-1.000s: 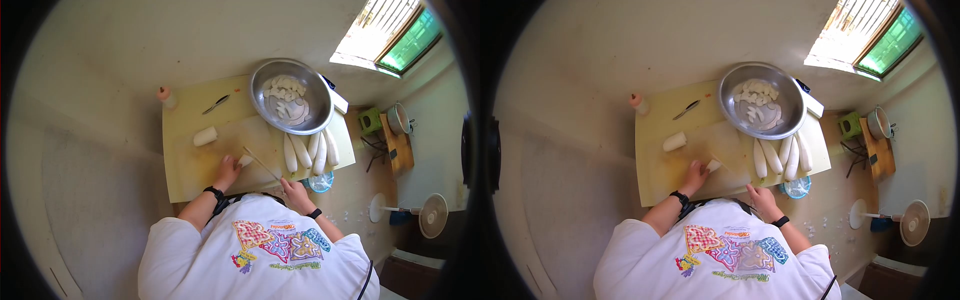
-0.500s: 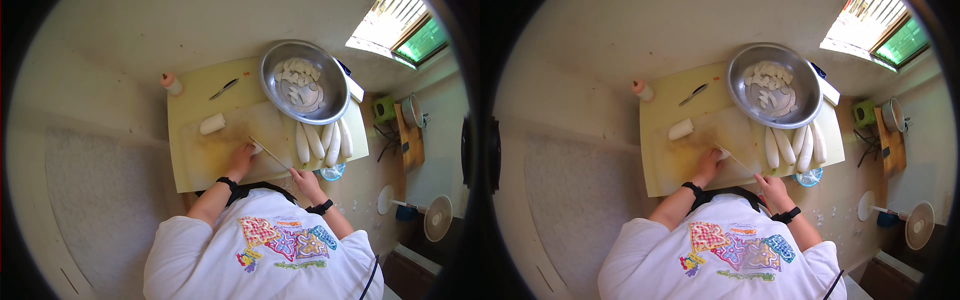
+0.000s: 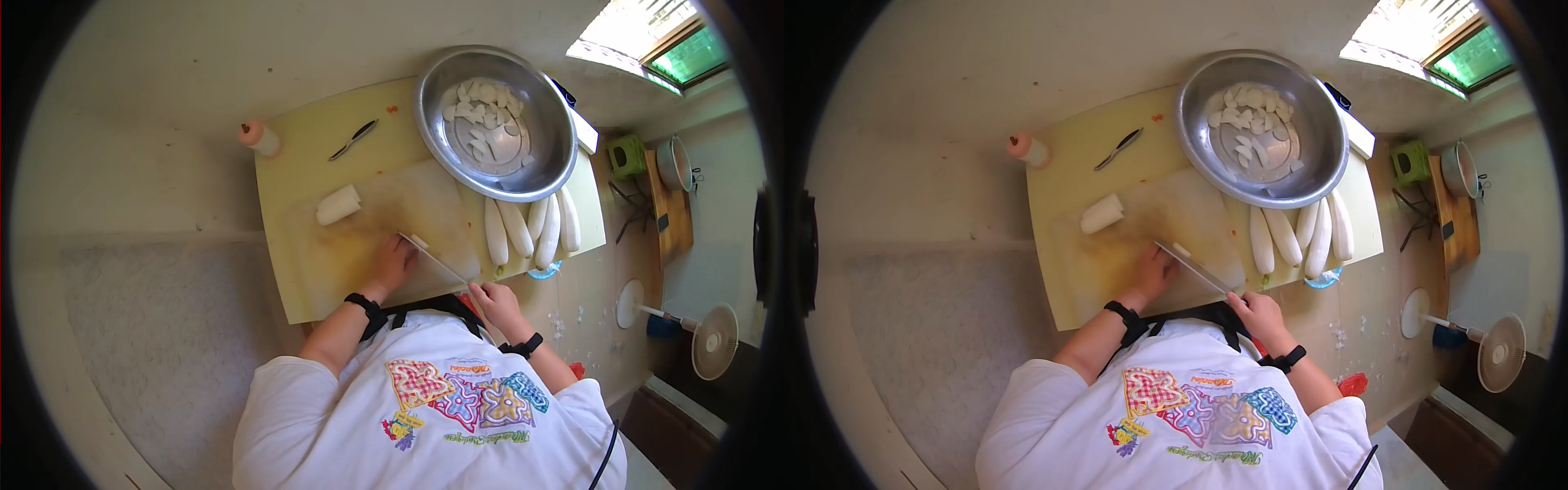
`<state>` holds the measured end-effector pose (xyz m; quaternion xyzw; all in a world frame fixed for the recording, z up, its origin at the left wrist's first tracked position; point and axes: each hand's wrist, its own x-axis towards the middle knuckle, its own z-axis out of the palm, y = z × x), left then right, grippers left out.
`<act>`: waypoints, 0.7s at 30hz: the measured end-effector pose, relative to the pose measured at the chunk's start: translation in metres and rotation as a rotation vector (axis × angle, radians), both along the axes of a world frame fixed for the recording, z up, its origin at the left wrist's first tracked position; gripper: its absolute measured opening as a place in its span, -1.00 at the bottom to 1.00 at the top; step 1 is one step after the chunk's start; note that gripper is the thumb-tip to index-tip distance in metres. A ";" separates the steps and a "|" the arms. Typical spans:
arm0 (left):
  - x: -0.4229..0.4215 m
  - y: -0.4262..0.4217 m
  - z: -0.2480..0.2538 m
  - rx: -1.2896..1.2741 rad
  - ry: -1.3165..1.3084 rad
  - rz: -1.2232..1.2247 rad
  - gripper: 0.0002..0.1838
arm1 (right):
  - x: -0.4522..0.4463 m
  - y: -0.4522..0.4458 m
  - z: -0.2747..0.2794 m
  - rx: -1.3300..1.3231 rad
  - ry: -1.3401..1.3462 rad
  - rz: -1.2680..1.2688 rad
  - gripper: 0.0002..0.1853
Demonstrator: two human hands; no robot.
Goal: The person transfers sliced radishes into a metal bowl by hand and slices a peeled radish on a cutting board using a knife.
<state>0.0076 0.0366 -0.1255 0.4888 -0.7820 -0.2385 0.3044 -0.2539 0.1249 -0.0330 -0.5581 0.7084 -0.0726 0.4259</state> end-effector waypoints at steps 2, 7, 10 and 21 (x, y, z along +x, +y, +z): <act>-0.001 -0.002 0.000 -0.021 0.005 -0.004 -0.76 | 0.001 0.000 -0.003 -0.001 -0.017 -0.017 -0.34; -0.004 -0.004 -0.007 -0.054 0.024 -0.013 -0.79 | 0.003 0.002 -0.010 0.003 -0.015 -0.040 -0.37; -0.003 -0.007 -0.006 -0.078 0.050 -0.040 -0.78 | 0.004 0.001 -0.012 0.013 -0.005 -0.044 -0.38; 0.000 -0.012 -0.006 -0.033 0.054 -0.097 -0.84 | 0.003 -0.009 -0.001 0.048 -0.062 -0.044 -0.42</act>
